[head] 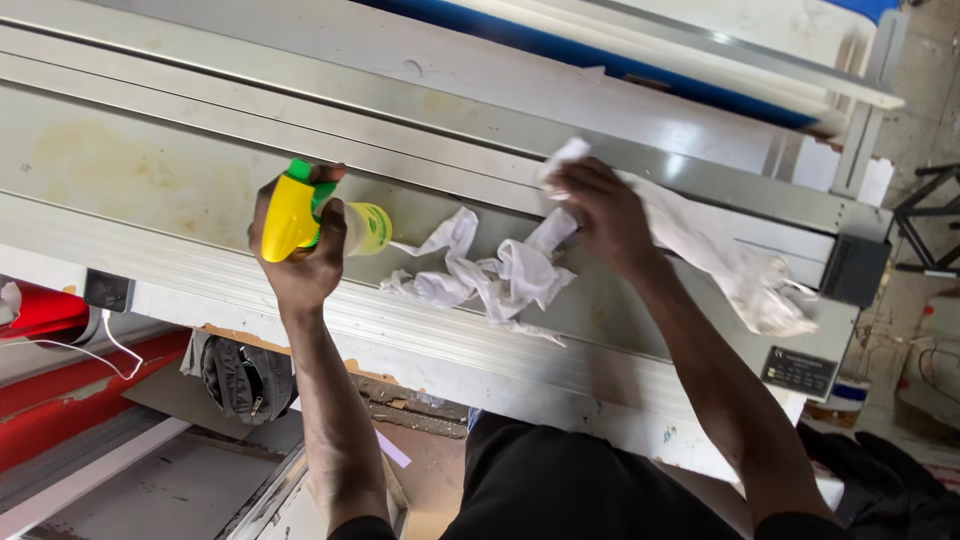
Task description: The person sprays a cleaning solution from a yellow bottle onto a white metal surface and wipes it with a white cloth. They repeatedly spray and wipe different sections of the surface, folding the cloth as needed.
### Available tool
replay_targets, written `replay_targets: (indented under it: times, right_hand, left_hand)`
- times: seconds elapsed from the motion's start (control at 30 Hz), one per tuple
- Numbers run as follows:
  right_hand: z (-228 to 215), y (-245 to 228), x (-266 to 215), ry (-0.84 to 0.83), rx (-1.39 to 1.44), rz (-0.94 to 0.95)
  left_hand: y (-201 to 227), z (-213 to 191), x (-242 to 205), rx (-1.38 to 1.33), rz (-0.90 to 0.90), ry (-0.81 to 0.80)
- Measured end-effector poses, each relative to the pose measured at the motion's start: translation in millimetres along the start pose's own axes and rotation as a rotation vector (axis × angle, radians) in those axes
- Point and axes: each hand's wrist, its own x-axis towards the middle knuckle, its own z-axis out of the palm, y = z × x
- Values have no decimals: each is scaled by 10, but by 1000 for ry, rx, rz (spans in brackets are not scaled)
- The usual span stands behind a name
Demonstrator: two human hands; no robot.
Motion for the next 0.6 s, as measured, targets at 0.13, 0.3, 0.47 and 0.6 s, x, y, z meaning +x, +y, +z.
replay_targets:
  times: [0.13,0.3,0.47,0.6]
  right_hand:
    - [654,-422,876,-83,-25,-240]
    - [1049,-1143,1496,-105,56,-431]
    - [785,-1204,1182,-279,-80,-416]
    - [311,-738,640,-320,-82,-409]
  left_hand:
    - [-95,-49,-24,-15,-44,-14]
    - [-53,-16,-82,-51,-81,14]
    - [-64,-15,-97,-17,-59,22]
    - [-66,-22,-78,-15,-59,23]
